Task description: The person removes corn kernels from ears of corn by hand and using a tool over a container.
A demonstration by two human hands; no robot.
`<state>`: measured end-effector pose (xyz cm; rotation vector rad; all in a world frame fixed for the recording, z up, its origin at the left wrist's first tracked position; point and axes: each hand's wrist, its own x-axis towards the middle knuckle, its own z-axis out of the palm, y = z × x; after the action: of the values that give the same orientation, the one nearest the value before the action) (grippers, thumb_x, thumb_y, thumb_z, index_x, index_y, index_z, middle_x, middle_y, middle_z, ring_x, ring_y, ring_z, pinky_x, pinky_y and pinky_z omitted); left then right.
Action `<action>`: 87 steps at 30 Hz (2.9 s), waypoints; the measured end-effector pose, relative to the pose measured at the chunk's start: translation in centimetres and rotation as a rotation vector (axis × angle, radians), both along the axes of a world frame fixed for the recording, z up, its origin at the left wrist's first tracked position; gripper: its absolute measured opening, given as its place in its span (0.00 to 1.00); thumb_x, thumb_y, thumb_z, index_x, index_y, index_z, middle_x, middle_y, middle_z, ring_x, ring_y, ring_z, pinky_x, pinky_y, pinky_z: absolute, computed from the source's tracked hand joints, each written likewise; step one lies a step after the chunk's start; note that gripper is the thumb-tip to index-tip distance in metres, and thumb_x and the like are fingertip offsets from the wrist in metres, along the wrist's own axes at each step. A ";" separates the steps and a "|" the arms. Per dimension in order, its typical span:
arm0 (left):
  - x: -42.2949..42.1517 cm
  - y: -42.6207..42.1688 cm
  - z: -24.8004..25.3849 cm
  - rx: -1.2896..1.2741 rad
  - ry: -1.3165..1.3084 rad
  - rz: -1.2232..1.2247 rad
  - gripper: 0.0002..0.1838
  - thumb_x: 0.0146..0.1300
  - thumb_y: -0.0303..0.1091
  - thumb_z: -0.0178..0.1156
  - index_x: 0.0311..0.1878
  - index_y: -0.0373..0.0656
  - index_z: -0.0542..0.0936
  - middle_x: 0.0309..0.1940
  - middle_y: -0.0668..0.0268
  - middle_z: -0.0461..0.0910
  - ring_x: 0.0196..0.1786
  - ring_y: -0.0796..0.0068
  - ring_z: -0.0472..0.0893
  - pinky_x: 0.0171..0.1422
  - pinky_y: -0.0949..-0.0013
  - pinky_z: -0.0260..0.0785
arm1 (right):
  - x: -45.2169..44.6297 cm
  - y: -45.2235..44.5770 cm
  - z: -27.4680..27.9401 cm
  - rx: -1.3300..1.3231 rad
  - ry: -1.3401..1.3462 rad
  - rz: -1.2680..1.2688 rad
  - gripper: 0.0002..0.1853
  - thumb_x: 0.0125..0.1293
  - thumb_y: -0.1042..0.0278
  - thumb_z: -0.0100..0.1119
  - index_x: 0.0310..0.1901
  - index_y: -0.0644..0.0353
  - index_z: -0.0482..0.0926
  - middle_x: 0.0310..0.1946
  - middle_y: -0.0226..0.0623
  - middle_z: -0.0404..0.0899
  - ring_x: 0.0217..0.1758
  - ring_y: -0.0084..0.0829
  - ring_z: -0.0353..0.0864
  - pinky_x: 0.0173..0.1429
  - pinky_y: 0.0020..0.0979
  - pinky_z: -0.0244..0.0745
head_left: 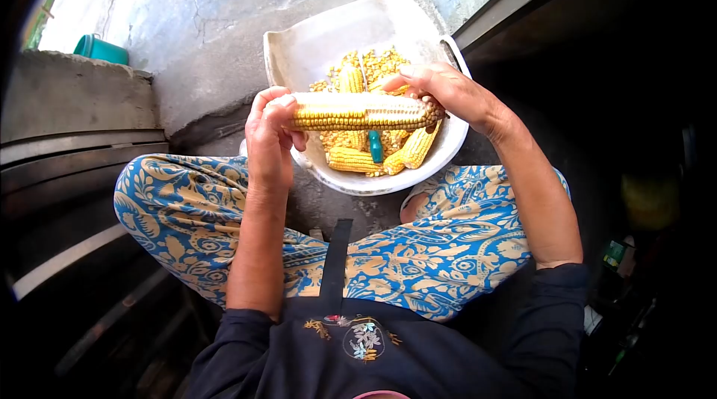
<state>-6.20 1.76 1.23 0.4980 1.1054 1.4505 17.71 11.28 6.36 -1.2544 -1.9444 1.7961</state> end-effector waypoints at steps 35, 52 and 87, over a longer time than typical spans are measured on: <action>-1.0 0.0 -1.5 0.022 -0.105 0.019 0.13 0.60 0.35 0.54 0.45 0.42 0.72 0.27 0.64 0.77 0.16 0.77 0.68 0.23 0.76 0.62 | 0.5 -0.8 0.0 0.011 0.173 -0.112 0.15 0.67 0.58 0.51 0.42 0.62 0.79 0.27 0.32 0.78 0.27 0.16 0.76 0.23 0.17 0.70; -0.7 0.1 -2.0 0.058 -0.213 0.022 0.14 0.59 0.37 0.54 0.46 0.42 0.72 0.28 0.64 0.77 0.15 0.77 0.67 0.24 0.74 0.60 | 0.5 -1.2 1.8 0.072 0.057 -0.034 0.14 0.69 0.59 0.49 0.41 0.63 0.77 0.28 0.32 0.79 0.26 0.19 0.77 0.29 0.18 0.73; 0.7 0.1 -1.4 0.028 0.021 -0.002 0.14 0.67 0.45 0.52 0.36 0.44 0.73 0.22 0.71 0.73 0.18 0.85 0.66 0.21 0.80 0.57 | -0.7 -2.7 -0.1 0.340 -0.132 0.121 0.29 0.62 0.39 0.54 0.38 0.65 0.79 0.24 0.38 0.78 0.30 0.28 0.78 0.37 0.30 0.74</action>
<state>-5.52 1.86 -0.19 0.5352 1.1022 1.4635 17.02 8.55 6.28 -1.1867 -2.3211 1.3790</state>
